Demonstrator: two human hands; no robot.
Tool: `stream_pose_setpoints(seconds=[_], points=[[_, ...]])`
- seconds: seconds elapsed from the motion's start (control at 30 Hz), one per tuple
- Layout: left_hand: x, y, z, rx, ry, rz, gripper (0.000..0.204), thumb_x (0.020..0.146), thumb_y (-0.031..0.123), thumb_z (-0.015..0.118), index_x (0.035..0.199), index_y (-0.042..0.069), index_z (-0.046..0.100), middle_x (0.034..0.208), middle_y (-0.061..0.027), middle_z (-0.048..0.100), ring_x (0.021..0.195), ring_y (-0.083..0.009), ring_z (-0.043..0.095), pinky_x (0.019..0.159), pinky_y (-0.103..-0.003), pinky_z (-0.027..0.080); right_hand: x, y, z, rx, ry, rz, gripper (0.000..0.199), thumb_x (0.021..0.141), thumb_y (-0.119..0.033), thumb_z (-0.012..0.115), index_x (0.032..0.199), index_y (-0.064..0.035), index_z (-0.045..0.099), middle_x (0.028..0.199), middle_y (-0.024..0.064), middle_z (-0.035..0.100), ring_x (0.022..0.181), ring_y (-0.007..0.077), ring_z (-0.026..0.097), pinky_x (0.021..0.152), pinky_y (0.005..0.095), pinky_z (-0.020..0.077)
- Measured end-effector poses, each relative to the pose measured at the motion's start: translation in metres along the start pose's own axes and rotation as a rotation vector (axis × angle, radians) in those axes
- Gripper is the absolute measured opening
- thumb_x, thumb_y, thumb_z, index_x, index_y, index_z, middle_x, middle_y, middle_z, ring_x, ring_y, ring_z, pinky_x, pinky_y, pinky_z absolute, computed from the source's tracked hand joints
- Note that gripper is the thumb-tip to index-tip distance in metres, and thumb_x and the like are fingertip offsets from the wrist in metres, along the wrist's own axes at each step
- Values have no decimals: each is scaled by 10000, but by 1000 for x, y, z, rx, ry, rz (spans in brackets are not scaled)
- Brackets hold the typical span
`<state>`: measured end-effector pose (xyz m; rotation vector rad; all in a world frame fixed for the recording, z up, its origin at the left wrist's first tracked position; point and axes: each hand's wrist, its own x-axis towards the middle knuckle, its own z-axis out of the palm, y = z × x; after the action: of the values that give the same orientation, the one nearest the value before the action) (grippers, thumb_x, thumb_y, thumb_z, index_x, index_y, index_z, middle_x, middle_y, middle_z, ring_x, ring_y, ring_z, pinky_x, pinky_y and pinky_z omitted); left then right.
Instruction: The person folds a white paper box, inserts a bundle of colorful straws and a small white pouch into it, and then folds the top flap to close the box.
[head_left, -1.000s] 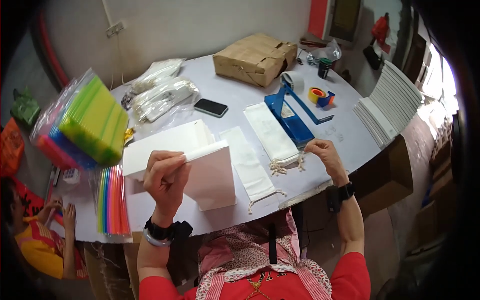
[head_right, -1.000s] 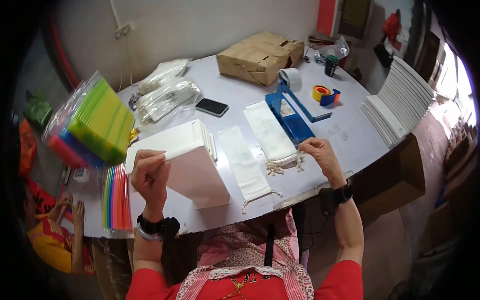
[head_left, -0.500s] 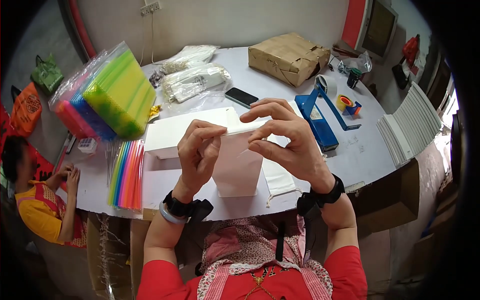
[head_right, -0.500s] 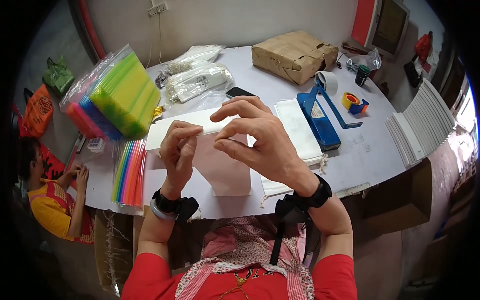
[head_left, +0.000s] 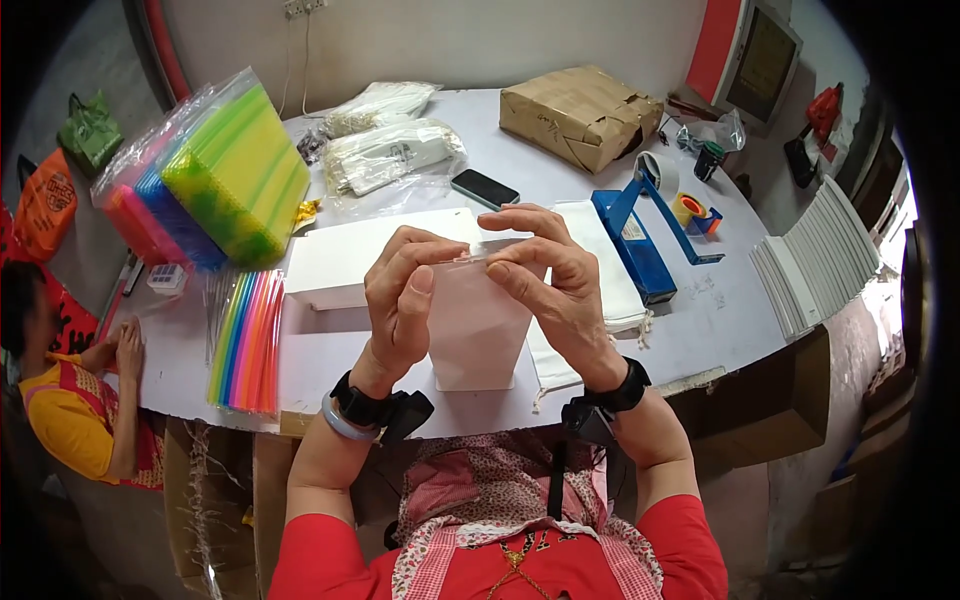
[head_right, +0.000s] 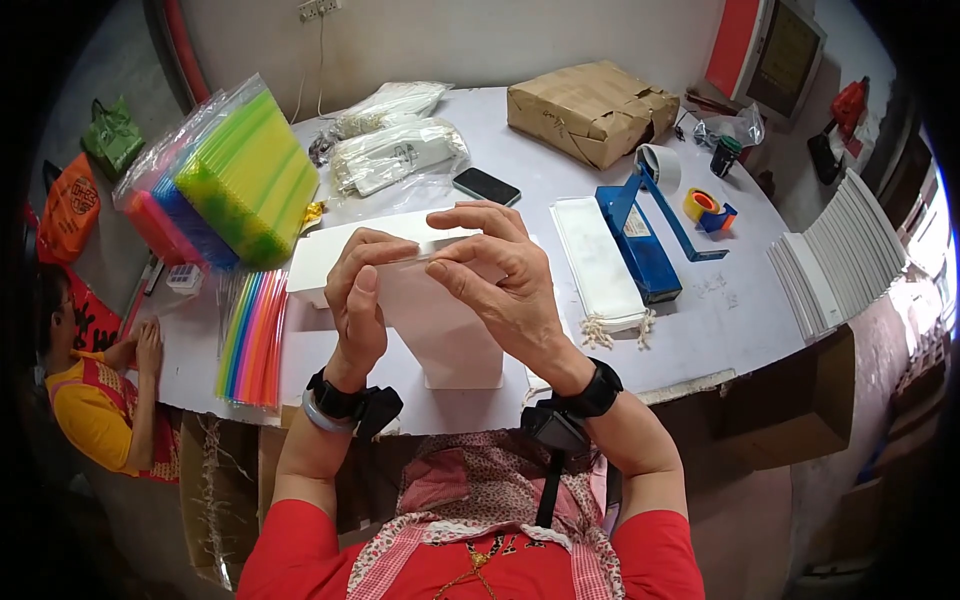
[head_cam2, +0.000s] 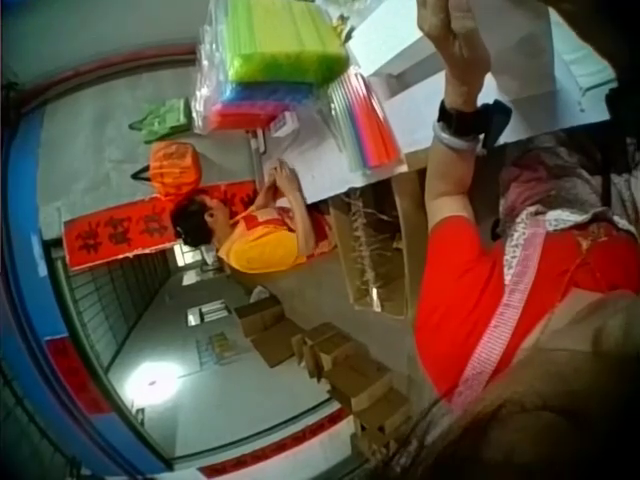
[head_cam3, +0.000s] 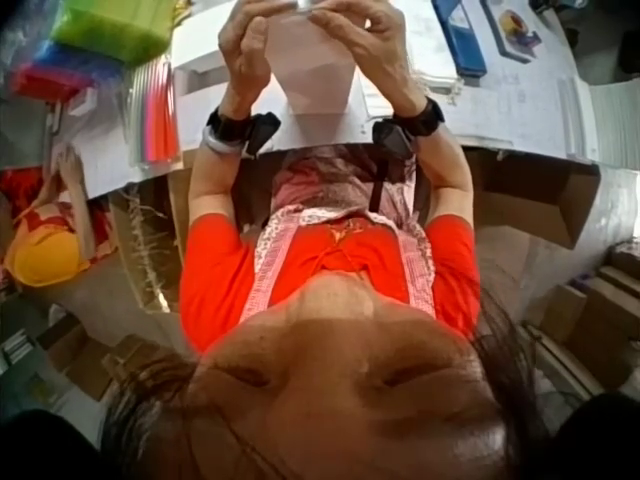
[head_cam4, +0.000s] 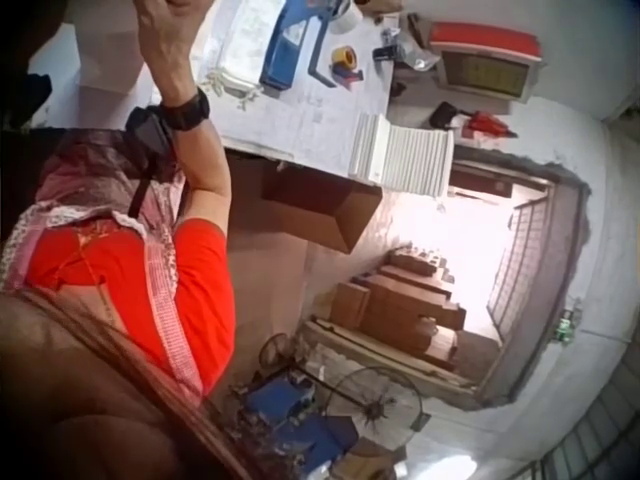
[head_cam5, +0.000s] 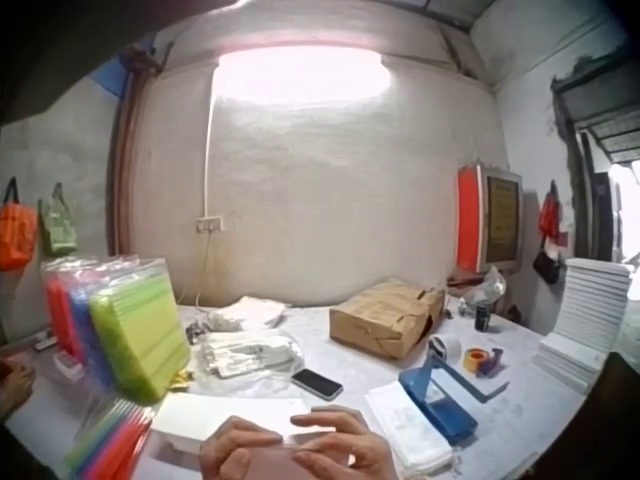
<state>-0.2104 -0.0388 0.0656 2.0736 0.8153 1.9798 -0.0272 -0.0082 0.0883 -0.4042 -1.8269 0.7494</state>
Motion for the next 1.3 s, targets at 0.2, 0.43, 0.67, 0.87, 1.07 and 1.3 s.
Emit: stream_pose_setpoints(seconds=[0.2, 0.43, 0.67, 0.87, 1.07, 1.3], points=[[1, 3, 0, 15, -5, 15, 218, 879, 152, 540, 974, -3, 659, 849, -135, 608, 762, -202, 595, 654, -296, 467, 0, 5, 5, 37, 44, -28, 106, 815, -129, 717, 898, -64, 727, 1142, 88, 642, 1191, 249, 471, 1026, 400, 338], [-4, 3, 7, 175, 33, 17, 188, 811, 80, 712, 979, 16, 656, 830, -103, 610, 732, -184, 600, 636, -271, 471, 0, 8, 10, -106, 109, -112, 86, 815, -75, 708, 894, -42, 714, 1058, 80, 655, 1055, 195, 549, 860, 301, 448], [-12, 18, 16, 119, 159, -184, 310, 812, 75, 724, 1092, 23, 603, 822, -92, 613, 720, -168, 607, 639, -251, 475, -7, 0, 19, -329, 173, -80, 257, 809, -52, 708, 1060, -35, 656, 963, 77, 650, 833, 112, 602, 640, 194, 478], [-21, 36, 20, 82, 183, -222, 381, 829, 83, 709, 1174, 31, 556, 860, -87, 616, 749, -168, 619, 652, -254, 483, -4, -16, 22, -19, 277, 176, 683, 805, -13, 654, 1392, -54, 308, 926, 75, 635, 791, 99, 588, 649, 210, 489], [-11, 45, 1, 390, -105, 8, 507, 840, 71, 689, 1294, 23, 468, 960, -106, 617, 837, -178, 638, 679, -275, 508, -7, -25, 21, -13, 275, 216, 725, 808, 17, 593, 1431, -56, 229, 928, 55, 629, 791, 99, 586, 661, 207, 486], [-14, 50, 4, 113, -54, -285, 560, 864, 117, 675, 1351, 9, 420, 1060, -141, 621, 919, -219, 644, 748, -299, 528, -6, -28, 8, -42, 160, 246, 605, 845, -114, 666, 1372, -42, 379, 879, 67, 658, 779, 112, 611, 654, 233, 480]])
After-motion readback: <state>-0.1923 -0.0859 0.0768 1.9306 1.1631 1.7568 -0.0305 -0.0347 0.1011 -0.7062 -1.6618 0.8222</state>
